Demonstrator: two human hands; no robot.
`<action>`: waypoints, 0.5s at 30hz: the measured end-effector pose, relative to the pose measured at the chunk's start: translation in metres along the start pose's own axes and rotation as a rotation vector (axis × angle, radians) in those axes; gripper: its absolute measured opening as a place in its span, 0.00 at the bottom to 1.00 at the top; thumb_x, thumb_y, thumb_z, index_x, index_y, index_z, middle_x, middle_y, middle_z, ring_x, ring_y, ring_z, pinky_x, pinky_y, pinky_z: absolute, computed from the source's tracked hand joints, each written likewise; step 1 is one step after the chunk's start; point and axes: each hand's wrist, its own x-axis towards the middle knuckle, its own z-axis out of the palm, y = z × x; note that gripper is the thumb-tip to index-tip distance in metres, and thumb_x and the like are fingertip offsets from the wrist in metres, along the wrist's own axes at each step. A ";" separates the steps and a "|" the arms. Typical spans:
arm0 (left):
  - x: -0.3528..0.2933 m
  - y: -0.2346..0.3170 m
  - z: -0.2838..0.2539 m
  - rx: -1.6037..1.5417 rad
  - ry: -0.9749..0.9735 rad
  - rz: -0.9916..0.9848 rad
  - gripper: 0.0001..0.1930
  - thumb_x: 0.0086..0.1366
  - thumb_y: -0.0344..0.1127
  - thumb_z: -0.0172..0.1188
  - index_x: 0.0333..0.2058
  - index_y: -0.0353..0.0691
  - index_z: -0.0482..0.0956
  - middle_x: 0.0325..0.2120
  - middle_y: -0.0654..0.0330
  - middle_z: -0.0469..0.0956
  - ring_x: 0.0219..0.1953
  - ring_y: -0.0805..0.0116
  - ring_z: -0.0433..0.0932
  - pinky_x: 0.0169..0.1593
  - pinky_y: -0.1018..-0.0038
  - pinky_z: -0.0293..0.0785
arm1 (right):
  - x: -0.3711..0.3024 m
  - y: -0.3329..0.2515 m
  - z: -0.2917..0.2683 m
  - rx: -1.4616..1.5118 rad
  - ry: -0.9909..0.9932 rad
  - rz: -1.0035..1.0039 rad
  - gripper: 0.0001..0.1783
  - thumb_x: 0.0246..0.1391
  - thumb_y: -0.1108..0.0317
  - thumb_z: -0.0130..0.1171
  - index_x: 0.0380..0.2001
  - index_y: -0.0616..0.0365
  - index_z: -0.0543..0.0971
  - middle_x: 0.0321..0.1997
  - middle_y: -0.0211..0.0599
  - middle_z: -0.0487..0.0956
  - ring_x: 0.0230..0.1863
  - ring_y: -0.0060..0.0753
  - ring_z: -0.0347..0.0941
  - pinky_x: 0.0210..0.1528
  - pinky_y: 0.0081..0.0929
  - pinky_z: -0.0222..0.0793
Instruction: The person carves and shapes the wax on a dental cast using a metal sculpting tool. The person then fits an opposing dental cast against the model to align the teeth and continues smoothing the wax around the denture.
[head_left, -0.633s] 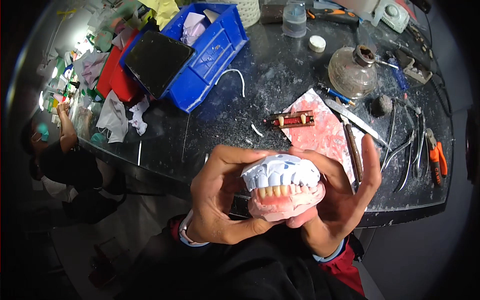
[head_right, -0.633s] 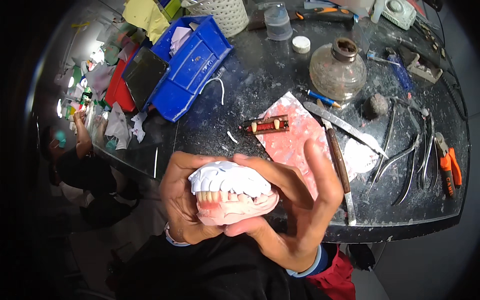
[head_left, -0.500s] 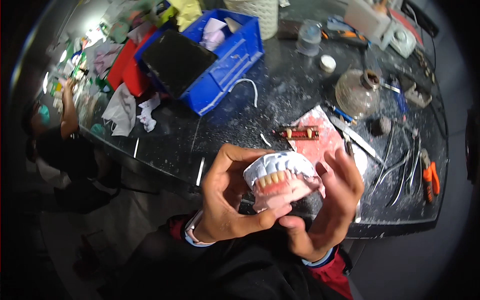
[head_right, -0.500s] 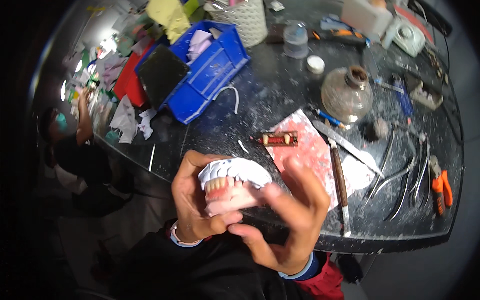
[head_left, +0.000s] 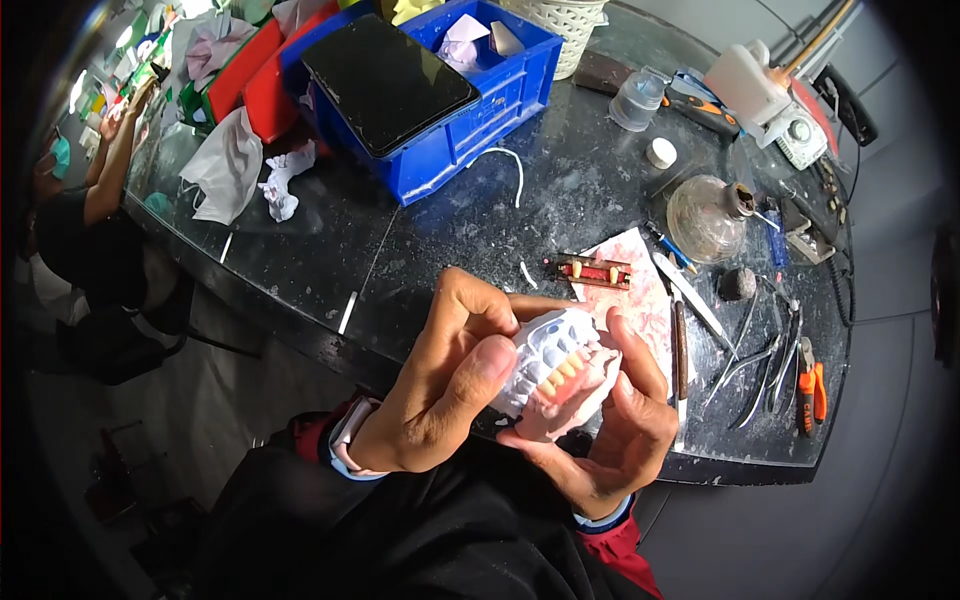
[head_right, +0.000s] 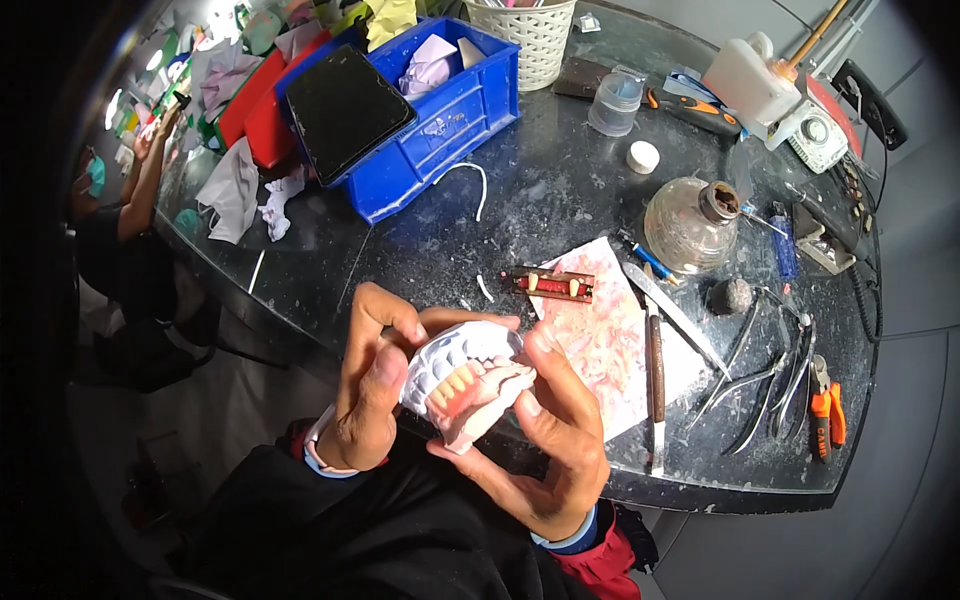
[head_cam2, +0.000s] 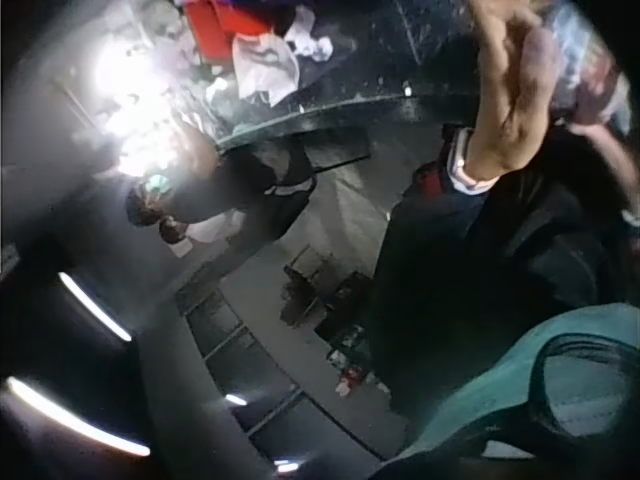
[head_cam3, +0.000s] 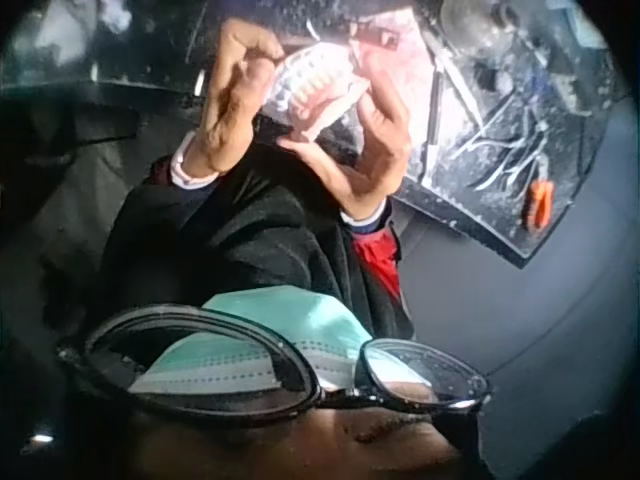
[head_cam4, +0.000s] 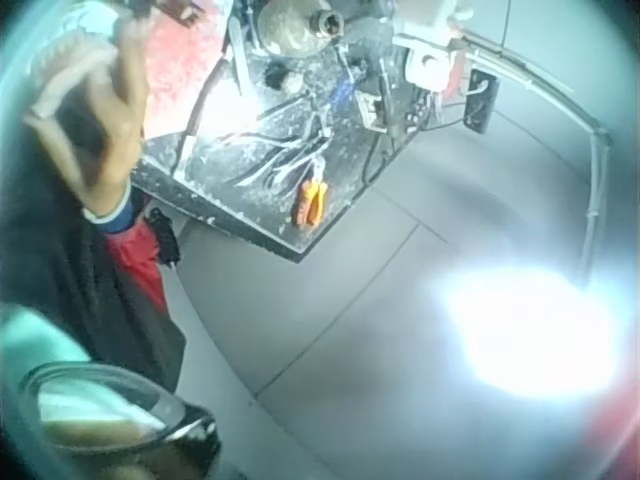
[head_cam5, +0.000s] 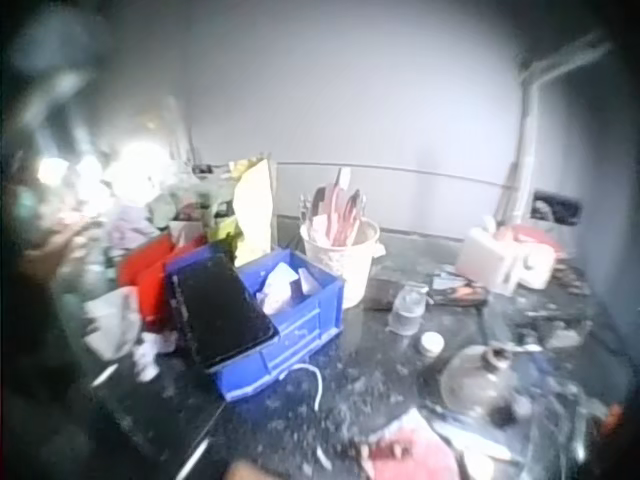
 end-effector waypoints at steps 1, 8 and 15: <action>0.000 0.001 0.000 -0.012 -0.026 0.011 0.14 0.67 0.39 0.35 0.41 0.31 0.54 0.46 0.38 0.64 0.48 0.62 0.67 0.52 0.67 0.62 | 0.001 -0.001 0.000 -0.023 -0.006 -0.019 0.47 0.23 0.71 0.73 0.51 0.54 0.59 0.56 0.62 0.56 0.58 0.53 0.57 0.52 0.42 0.65; 0.001 0.007 -0.012 0.144 -0.140 -0.071 0.26 0.64 0.40 0.41 0.54 0.23 0.55 0.51 0.41 0.62 0.55 0.55 0.63 0.55 0.68 0.58 | -0.003 0.001 -0.002 0.023 -0.036 -0.001 0.43 0.25 0.71 0.72 0.49 0.53 0.62 0.57 0.67 0.53 0.59 0.61 0.53 0.54 0.47 0.60; 0.003 0.011 -0.017 0.236 -0.277 -0.013 0.43 0.49 0.40 0.65 0.55 0.23 0.50 0.52 0.38 0.59 0.55 0.58 0.62 0.56 0.68 0.58 | -0.003 0.003 -0.002 0.364 0.029 0.100 0.39 0.29 0.74 0.70 0.48 0.58 0.61 0.56 0.70 0.54 0.59 0.57 0.54 0.53 0.43 0.62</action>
